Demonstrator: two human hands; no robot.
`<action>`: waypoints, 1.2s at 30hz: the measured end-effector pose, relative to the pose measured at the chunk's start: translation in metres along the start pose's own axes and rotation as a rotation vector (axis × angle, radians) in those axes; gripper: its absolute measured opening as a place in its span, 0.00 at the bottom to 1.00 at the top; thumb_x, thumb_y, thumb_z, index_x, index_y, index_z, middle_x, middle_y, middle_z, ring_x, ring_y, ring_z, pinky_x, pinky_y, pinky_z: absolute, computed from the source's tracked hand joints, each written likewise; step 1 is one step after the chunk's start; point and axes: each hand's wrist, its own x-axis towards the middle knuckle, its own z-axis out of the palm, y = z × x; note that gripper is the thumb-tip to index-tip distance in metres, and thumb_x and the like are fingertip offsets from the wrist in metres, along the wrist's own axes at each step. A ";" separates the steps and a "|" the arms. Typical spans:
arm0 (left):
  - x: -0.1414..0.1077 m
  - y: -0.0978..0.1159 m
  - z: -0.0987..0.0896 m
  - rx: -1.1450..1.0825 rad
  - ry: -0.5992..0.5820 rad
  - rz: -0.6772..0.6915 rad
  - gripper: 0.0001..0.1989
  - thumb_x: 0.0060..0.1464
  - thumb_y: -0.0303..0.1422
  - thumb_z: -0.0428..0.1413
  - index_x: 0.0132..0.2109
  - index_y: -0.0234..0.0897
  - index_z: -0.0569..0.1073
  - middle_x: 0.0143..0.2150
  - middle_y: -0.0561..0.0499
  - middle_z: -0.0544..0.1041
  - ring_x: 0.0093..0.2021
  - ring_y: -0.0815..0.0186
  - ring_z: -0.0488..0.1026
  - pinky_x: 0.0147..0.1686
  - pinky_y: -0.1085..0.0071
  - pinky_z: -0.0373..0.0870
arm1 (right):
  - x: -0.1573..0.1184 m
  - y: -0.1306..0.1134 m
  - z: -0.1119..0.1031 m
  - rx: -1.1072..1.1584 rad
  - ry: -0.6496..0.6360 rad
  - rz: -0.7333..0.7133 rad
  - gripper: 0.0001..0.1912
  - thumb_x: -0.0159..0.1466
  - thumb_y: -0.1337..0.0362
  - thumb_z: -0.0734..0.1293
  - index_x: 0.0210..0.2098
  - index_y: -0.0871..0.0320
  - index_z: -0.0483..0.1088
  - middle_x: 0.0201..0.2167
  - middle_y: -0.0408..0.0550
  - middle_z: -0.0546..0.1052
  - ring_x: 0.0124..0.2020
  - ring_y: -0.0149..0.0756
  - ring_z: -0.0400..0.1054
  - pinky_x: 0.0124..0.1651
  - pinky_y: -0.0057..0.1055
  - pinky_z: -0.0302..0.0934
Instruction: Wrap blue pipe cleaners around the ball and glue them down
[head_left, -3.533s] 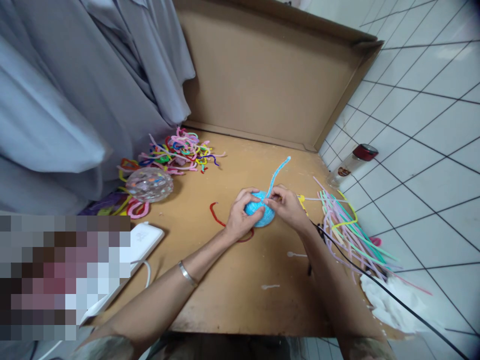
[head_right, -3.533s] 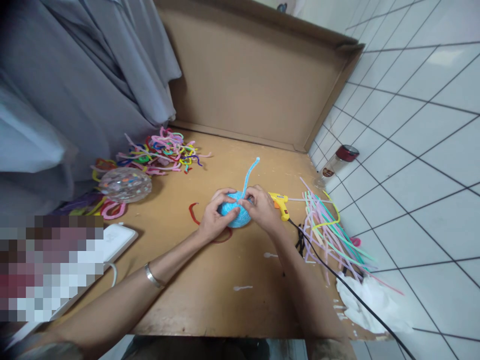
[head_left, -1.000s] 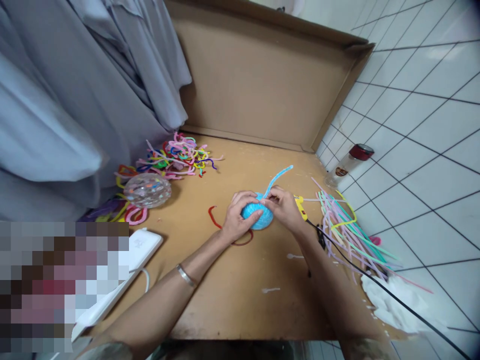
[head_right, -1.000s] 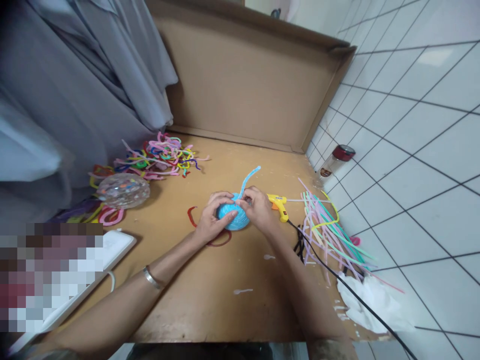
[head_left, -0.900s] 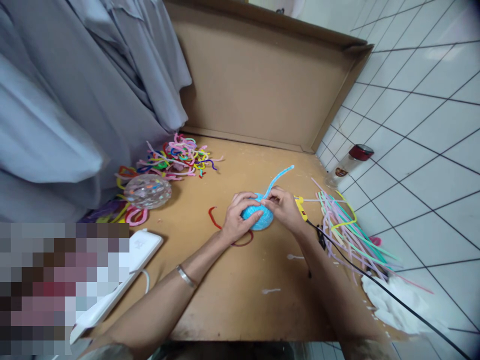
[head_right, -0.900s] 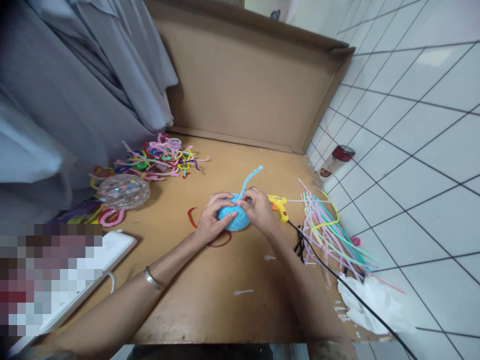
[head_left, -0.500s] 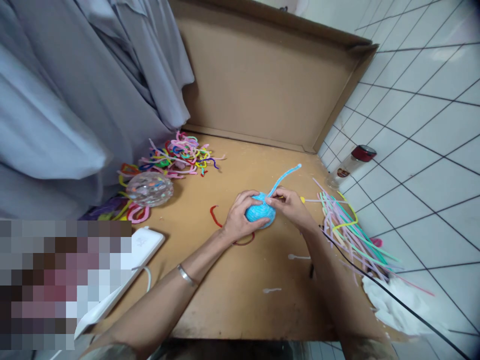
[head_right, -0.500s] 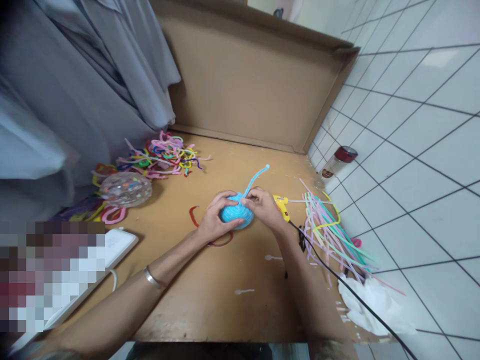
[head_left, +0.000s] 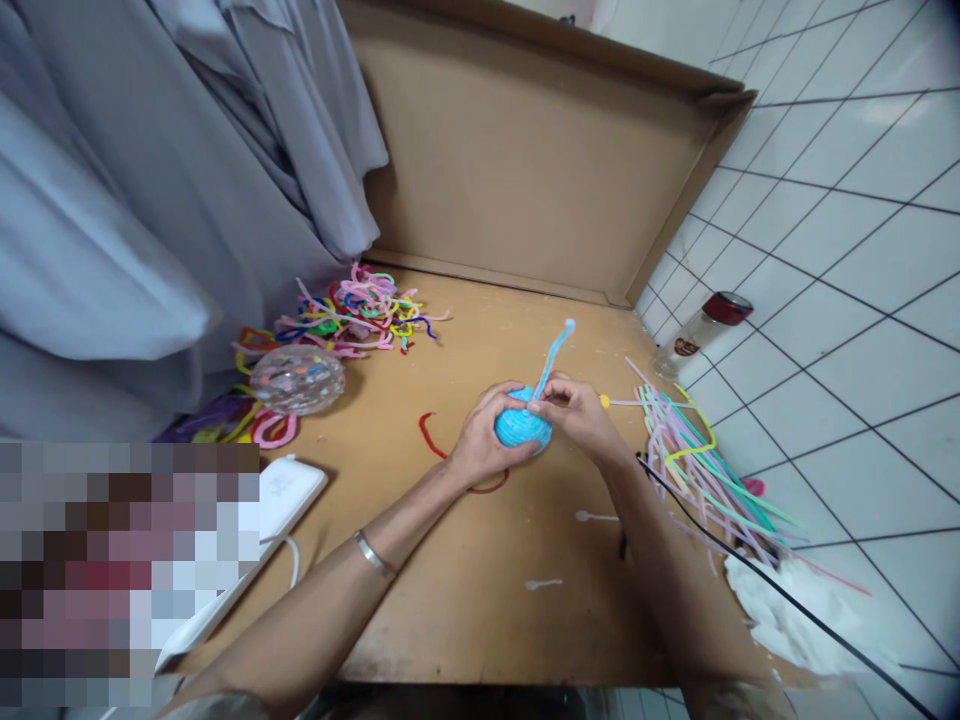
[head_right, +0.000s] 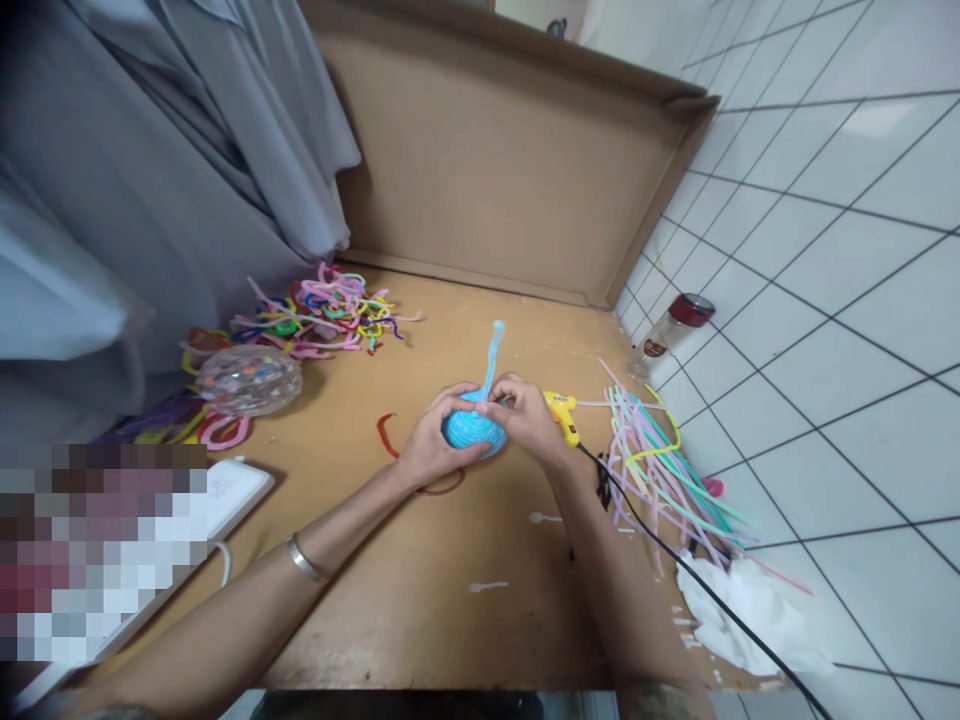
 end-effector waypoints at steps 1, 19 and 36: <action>0.000 0.001 0.000 -0.009 0.004 -0.006 0.22 0.41 0.35 0.66 0.44 0.38 0.70 0.56 0.40 0.71 0.57 0.54 0.70 0.55 0.53 0.67 | 0.000 -0.001 0.001 -0.006 0.007 -0.008 0.16 0.53 0.53 0.72 0.22 0.58 0.68 0.27 0.43 0.69 0.31 0.31 0.63 0.35 0.30 0.59; 0.013 -0.007 -0.007 -0.275 0.167 -0.374 0.26 0.33 0.37 0.66 0.42 0.36 0.68 0.54 0.42 0.73 0.54 0.55 0.71 0.56 0.57 0.66 | -0.001 -0.005 -0.018 -1.046 0.144 0.278 0.20 0.65 0.55 0.62 0.42 0.65 0.75 0.43 0.64 0.76 0.47 0.48 0.71 0.50 0.40 0.62; 0.018 -0.022 -0.014 -0.427 0.125 -0.387 0.28 0.31 0.37 0.68 0.42 0.35 0.69 0.55 0.40 0.73 0.57 0.53 0.70 0.58 0.57 0.63 | 0.005 0.022 -0.058 -1.149 0.319 0.632 0.25 0.56 0.51 0.63 0.46 0.63 0.72 0.38 0.61 0.79 0.37 0.49 0.73 0.33 0.36 0.60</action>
